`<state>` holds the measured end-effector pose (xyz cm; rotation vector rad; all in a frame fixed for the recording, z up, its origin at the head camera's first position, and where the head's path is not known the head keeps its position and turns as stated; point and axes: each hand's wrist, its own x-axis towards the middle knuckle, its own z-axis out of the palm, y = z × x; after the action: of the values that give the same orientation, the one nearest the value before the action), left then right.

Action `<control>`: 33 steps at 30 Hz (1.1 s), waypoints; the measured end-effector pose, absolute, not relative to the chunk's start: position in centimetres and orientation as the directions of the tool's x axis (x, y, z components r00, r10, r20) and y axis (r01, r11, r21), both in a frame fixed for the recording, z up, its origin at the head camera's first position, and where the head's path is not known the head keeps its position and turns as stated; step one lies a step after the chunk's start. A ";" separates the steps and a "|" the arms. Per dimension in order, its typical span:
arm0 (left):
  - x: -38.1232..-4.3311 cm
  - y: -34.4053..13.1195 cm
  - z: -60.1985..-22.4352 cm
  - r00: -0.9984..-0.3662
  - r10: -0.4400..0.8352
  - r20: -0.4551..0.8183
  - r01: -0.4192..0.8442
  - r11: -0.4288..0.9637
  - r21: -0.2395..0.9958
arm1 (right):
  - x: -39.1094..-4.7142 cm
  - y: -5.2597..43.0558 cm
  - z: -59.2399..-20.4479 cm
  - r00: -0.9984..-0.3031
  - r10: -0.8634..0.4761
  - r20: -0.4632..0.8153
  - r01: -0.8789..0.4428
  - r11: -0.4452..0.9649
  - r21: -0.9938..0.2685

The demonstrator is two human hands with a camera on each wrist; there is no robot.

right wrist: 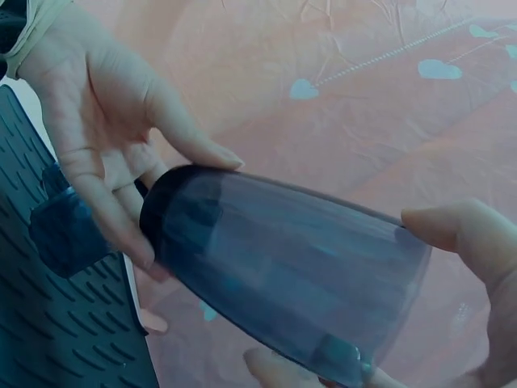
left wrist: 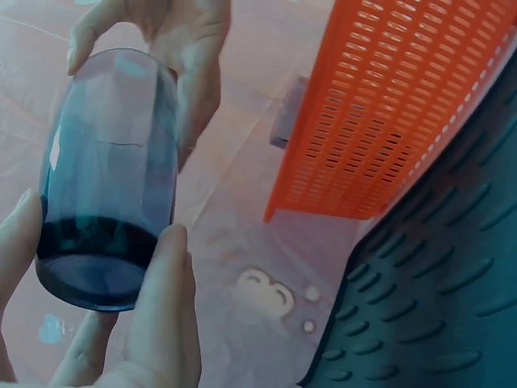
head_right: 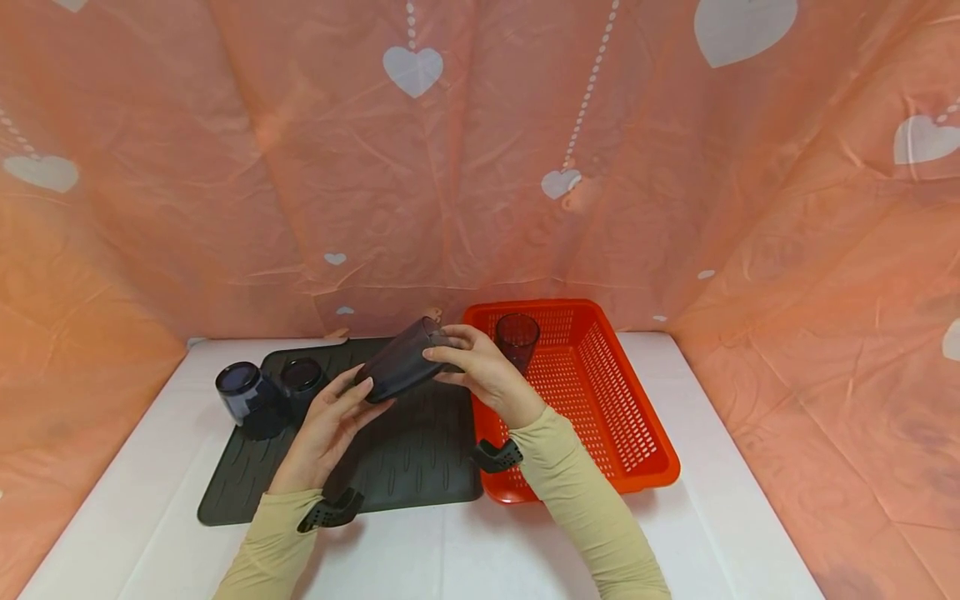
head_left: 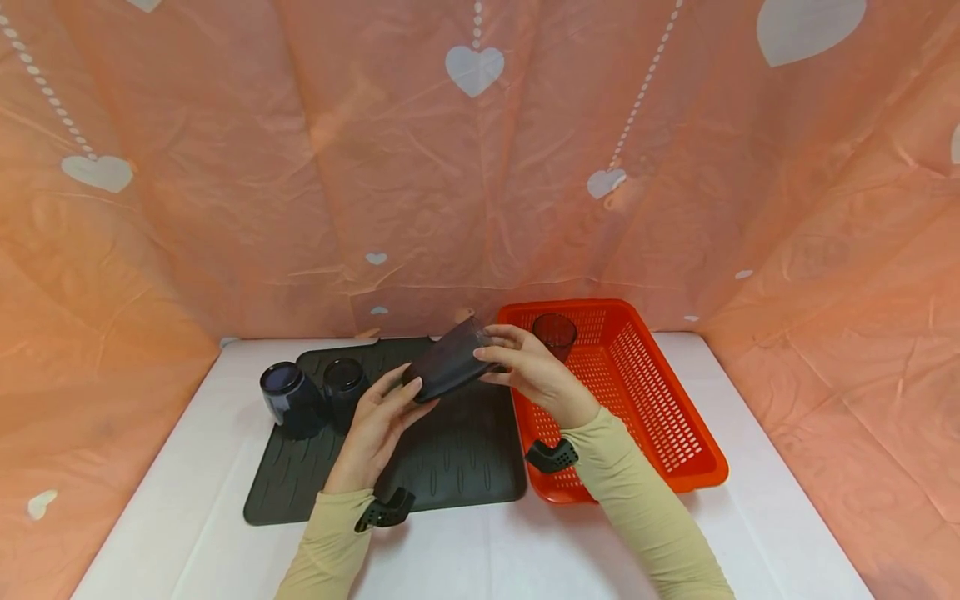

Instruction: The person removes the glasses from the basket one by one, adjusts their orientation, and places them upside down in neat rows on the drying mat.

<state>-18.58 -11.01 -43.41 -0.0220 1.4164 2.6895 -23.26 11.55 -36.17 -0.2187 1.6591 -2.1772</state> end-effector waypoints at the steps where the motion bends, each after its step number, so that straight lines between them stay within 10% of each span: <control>1: -18.5 -11.1 -43.3 -0.995 0.079 -0.058 -0.093 -0.567 0.819 | -23.3 11.6 -36.2 -0.907 -0.406 -0.114 0.218 -0.219 -0.951; 33: -18.0 -11.4 -41.9 -1.000 0.014 -0.015 -0.020 -0.562 0.827 | -23.2 13.5 -36.5 -0.831 -0.534 -0.157 0.236 -0.082 -0.968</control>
<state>-18.04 -11.41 -41.91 -0.0110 1.4613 2.7591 -23.21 13.52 -36.45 -0.3230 1.6834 -1.9608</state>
